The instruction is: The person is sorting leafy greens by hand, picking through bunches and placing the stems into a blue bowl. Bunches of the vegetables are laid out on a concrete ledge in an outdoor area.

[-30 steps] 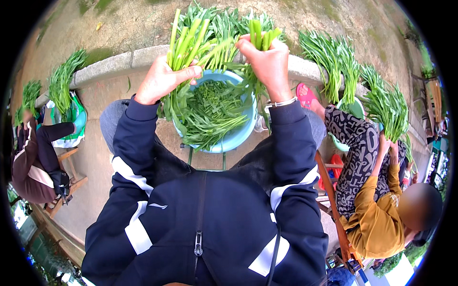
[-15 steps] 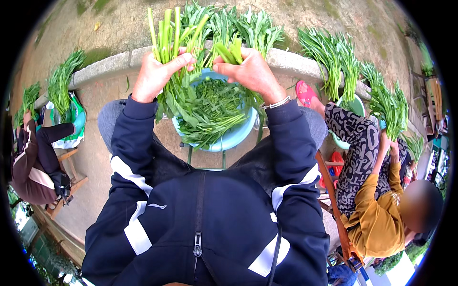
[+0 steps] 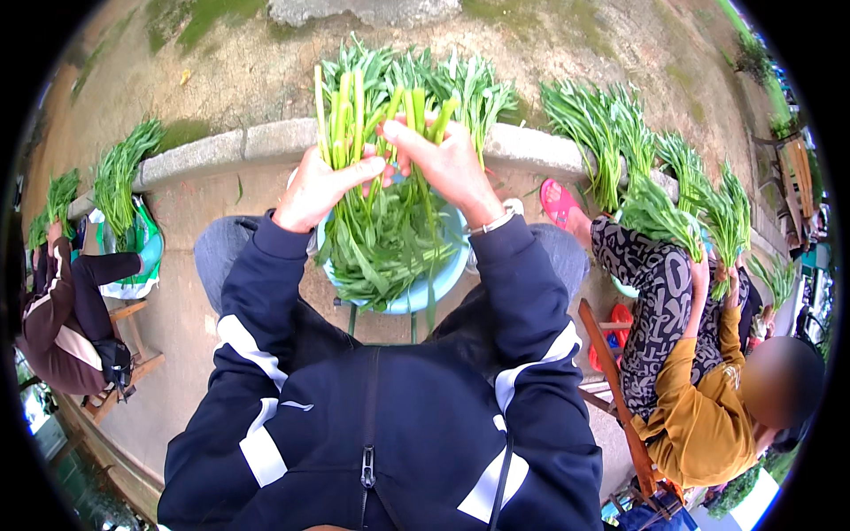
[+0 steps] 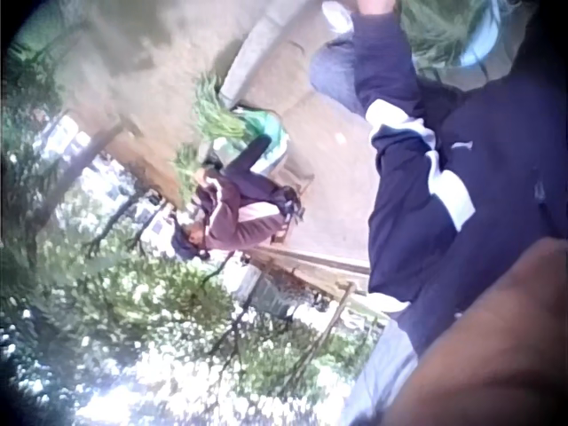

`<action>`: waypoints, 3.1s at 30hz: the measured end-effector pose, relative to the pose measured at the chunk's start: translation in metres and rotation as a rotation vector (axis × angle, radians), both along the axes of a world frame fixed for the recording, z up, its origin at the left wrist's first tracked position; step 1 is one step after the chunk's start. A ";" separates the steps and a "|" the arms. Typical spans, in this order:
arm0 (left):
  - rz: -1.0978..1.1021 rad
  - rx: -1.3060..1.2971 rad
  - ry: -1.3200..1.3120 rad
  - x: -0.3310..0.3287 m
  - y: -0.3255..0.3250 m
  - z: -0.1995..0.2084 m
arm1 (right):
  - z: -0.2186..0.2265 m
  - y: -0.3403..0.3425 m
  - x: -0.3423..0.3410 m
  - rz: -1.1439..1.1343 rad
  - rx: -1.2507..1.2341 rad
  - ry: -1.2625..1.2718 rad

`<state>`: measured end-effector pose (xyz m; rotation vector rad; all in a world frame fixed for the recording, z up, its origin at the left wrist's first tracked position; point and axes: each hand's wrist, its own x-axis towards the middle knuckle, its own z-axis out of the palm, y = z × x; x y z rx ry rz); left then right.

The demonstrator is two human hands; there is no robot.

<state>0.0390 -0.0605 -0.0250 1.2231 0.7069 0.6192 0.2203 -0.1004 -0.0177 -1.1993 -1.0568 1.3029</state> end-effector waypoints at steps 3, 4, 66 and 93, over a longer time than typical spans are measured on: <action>-0.032 -0.007 -0.008 -0.003 0.002 -0.004 | -0.004 0.001 -0.002 -0.059 -0.035 -0.044; 0.002 0.026 0.031 -0.006 0.004 -0.001 | -0.002 0.002 -0.003 -0.055 -0.005 -0.036; -0.053 -0.368 -0.158 -0.013 0.000 -0.006 | -0.001 0.000 0.009 -0.084 -0.065 0.366; -0.095 -0.396 -0.288 -0.031 0.005 0.018 | 0.004 -0.009 0.028 -0.193 -0.153 0.027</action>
